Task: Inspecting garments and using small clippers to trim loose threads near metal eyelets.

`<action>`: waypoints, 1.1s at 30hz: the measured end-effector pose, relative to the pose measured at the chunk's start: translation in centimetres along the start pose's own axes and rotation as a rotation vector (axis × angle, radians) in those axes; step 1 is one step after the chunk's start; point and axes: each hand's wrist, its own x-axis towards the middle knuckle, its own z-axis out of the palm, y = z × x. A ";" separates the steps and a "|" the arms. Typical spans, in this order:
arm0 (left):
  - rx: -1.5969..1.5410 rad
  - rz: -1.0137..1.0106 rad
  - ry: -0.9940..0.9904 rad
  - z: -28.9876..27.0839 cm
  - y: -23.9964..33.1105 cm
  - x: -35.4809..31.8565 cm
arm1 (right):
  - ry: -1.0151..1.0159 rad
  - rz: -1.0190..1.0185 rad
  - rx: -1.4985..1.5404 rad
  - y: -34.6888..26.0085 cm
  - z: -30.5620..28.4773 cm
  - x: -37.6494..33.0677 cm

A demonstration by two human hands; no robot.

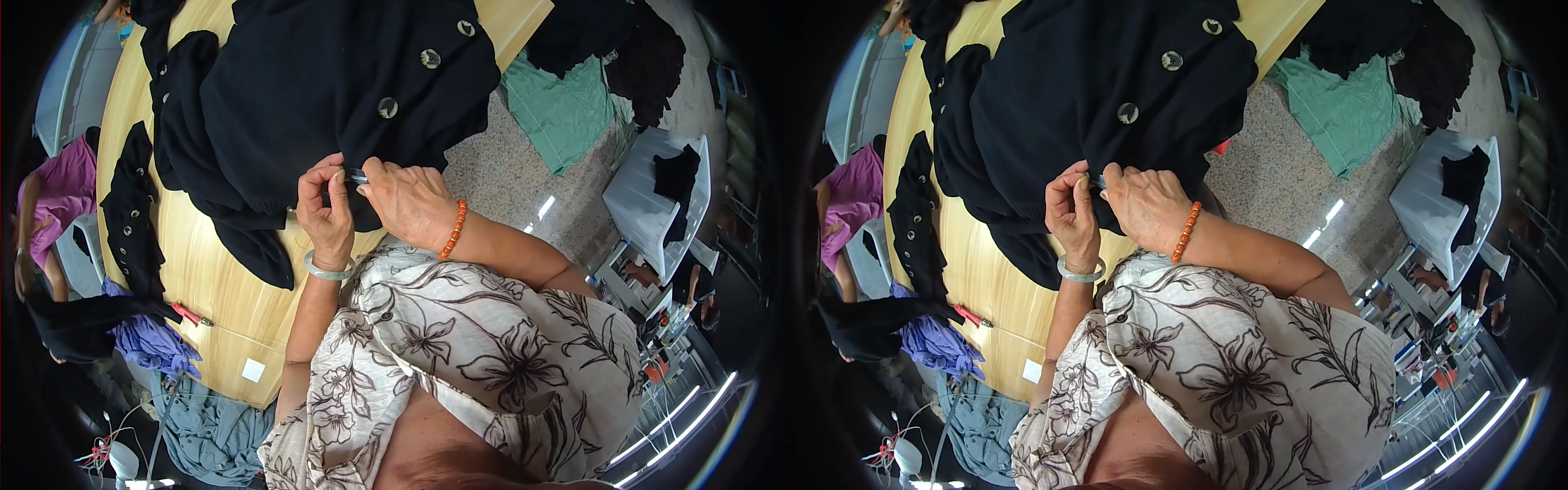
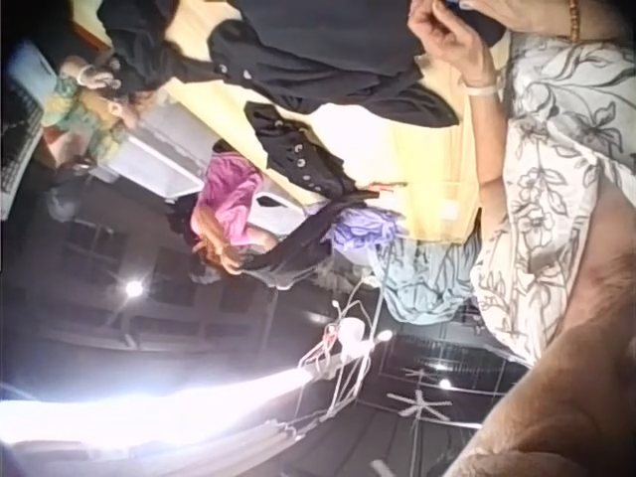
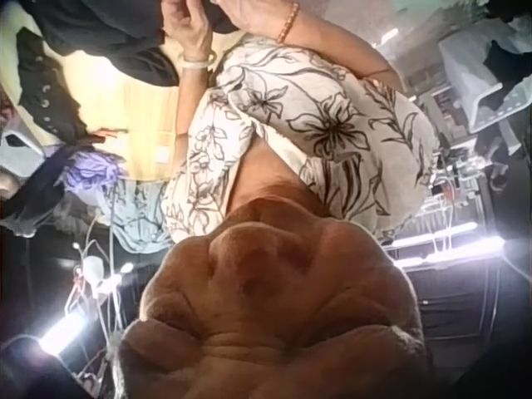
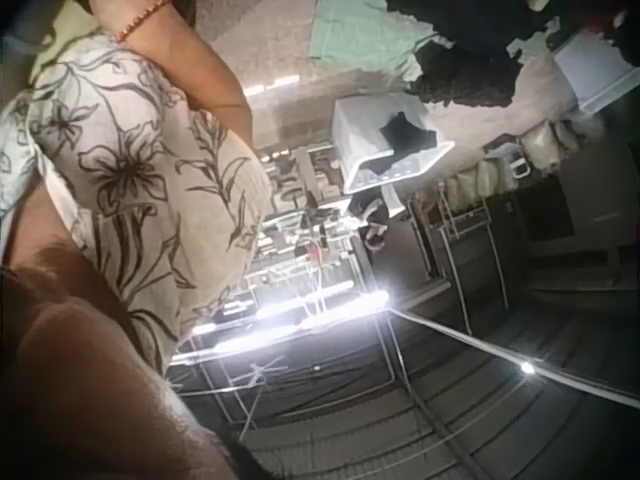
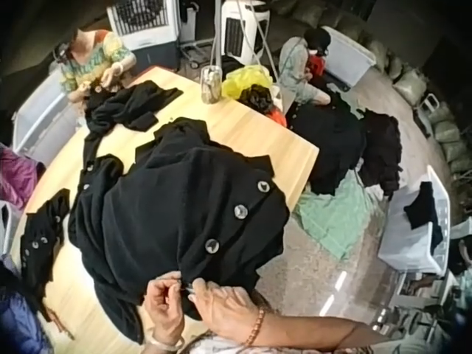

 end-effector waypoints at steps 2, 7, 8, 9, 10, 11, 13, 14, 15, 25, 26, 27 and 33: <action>0.006 0.014 -0.002 0.1 0.1 -0.1 | 0.006 -0.007 0.000 0.1 0.0 0.1; 0.048 0.021 -0.045 0.0 0.3 -0.3 | -0.017 -0.039 -0.005 0.3 0.1 0.4; 0.048 0.022 -0.047 0.0 0.4 -0.3 | -0.016 -0.038 -0.005 0.4 0.2 0.4; 0.050 0.062 -0.049 0.0 0.5 -0.3 | 0.002 -0.036 0.001 0.5 0.4 0.3; 0.051 0.100 -0.054 0.1 0.6 -0.3 | 0.019 -0.032 0.008 0.5 0.5 0.3; 0.050 0.099 -0.055 0.0 0.7 -0.4 | 0.019 -0.030 0.008 0.7 0.5 0.3; 0.148 0.166 -0.039 -0.3 1.2 -0.6 | 0.040 -0.003 0.061 1.0 0.4 0.2; 0.090 0.118 -0.020 -0.7 1.3 -1.1 | 0.081 -0.002 0.071 1.3 0.6 0.0; -0.030 0.031 -0.018 -1.5 1.7 -1.7 | 0.094 -0.016 0.096 1.7 0.5 -0.2; 0.246 -0.003 -0.281 -2.3 5.1 -2.2 | 0.379 0.373 1.095 7.3 -1.0 1.2; 0.205 0.075 -0.267 -1.0 6.0 -0.7 | 0.383 0.435 1.227 6.7 -1.4 2.0; 0.245 0.249 -0.212 0.5 6.3 0.9 | 0.381 0.492 1.361 6.2 -1.6 2.7; 0.457 0.139 -0.223 5.5 4.3 6.5 | 0.354 0.415 1.511 6.3 -0.7 4.7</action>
